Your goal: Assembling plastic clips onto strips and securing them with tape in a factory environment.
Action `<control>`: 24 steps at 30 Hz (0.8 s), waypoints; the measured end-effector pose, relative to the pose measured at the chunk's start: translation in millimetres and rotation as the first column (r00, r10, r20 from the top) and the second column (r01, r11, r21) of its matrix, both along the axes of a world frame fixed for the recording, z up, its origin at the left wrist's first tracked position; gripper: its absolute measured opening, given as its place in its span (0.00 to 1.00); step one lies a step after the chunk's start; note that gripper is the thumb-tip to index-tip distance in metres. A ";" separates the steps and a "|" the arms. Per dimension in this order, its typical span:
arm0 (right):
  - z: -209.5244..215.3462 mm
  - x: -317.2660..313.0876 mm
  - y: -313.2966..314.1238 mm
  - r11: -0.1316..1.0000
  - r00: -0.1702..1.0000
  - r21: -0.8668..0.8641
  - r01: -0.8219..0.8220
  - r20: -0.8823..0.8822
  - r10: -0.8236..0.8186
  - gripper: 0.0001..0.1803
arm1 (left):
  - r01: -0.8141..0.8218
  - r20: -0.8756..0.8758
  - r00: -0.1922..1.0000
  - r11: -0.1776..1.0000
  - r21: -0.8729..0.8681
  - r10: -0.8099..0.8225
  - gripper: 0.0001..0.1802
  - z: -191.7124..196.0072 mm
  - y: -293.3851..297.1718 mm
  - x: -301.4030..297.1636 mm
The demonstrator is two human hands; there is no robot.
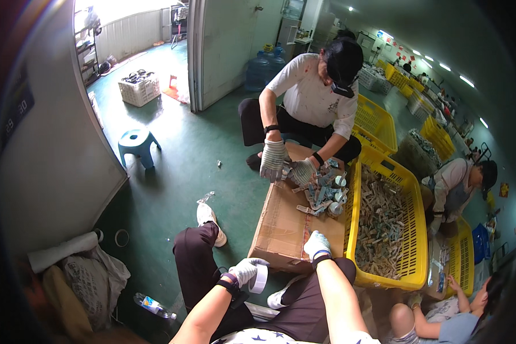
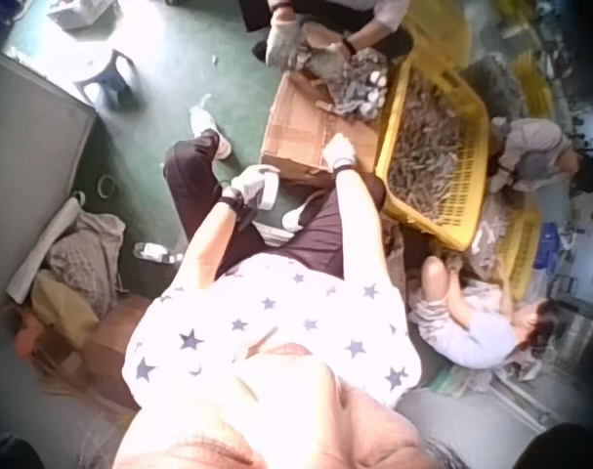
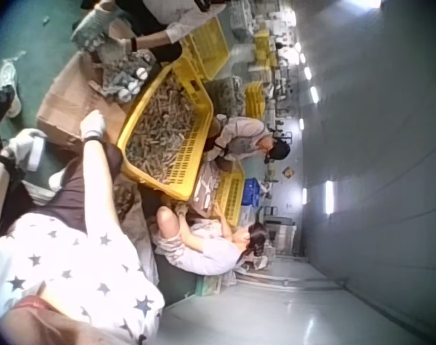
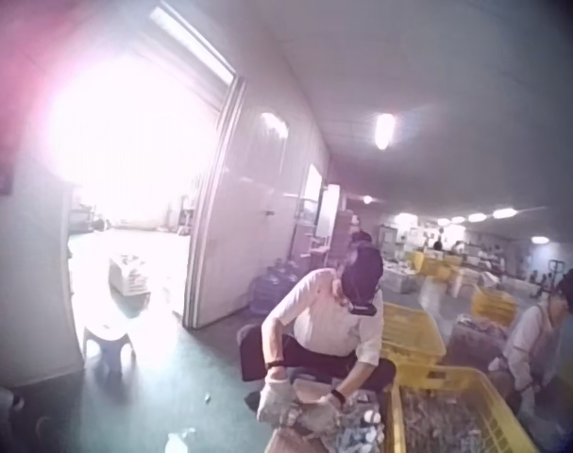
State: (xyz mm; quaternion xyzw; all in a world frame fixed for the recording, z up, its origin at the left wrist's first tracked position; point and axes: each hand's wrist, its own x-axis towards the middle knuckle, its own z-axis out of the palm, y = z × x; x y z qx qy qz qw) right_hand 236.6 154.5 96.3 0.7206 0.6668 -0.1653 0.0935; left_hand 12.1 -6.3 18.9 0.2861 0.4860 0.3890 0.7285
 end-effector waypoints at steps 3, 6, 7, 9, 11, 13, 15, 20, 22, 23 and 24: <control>0.4 -1.0 -14.5 0.998 0.997 0.010 -0.056 0.052 0.055 0.22 | 0.047 -0.008 0.999 0.999 0.001 -0.047 0.21 13.8 -7.3 1.2; 3.7 2.8 -13.6 0.995 0.995 -0.001 -0.101 0.018 0.101 0.20 | 0.030 -0.011 0.999 1.000 -0.003 -0.030 0.18 10.4 -0.1 3.1; 7.2 -1.4 -14.3 0.994 0.994 -0.034 -0.105 0.006 0.105 0.20 | 0.026 -0.015 1.000 1.000 0.011 -0.025 0.18 8.6 -1.4 2.2; 12.9 -8.6 -19.4 0.991 0.993 -0.065 -0.117 -0.016 0.116 0.19 | 0.022 0.002 1.000 1.000 0.011 -0.022 0.18 7.0 -4.3 0.2; 23.2 -10.8 -22.3 0.986 0.989 -0.091 -0.141 -0.067 0.135 0.19 | 0.030 0.030 0.999 0.999 0.023 -0.031 0.18 7.8 -3.9 -2.1; 25.7 -10.4 -22.2 0.976 0.978 -0.142 -0.166 -0.154 0.144 0.18 | 0.035 0.015 0.999 0.999 0.023 -0.035 0.17 8.5 -2.7 -0.8; 19.4 -5.6 -21.9 0.969 0.972 -0.134 -0.207 -0.144 0.188 0.18 | 0.062 -0.024 0.998 0.997 0.051 -0.061 0.24 12.0 -2.7 0.9; 17.4 -7.1 -30.5 0.927 0.937 -0.143 -0.346 -0.108 0.333 0.17 | 0.050 -0.029 0.998 0.999 0.004 -0.050 0.25 37.4 -5.8 0.6; 19.6 -18.3 -39.6 0.885 0.889 -0.087 -0.457 -0.024 0.457 0.17 | 0.039 -0.014 0.999 0.999 0.011 -0.039 0.23 29.4 -7.5 -2.5; 22.5 -21.7 -44.6 0.881 0.884 -0.103 -0.461 0.027 0.466 0.17 | 0.038 -0.011 0.999 0.999 0.006 -0.037 0.23 27.1 -8.4 -2.5; 22.7 -24.4 -47.7 0.881 0.885 -0.110 -0.460 0.026 0.465 0.17 | 0.051 -0.037 0.998 0.998 0.027 -0.050 0.20 27.5 -7.9 -2.8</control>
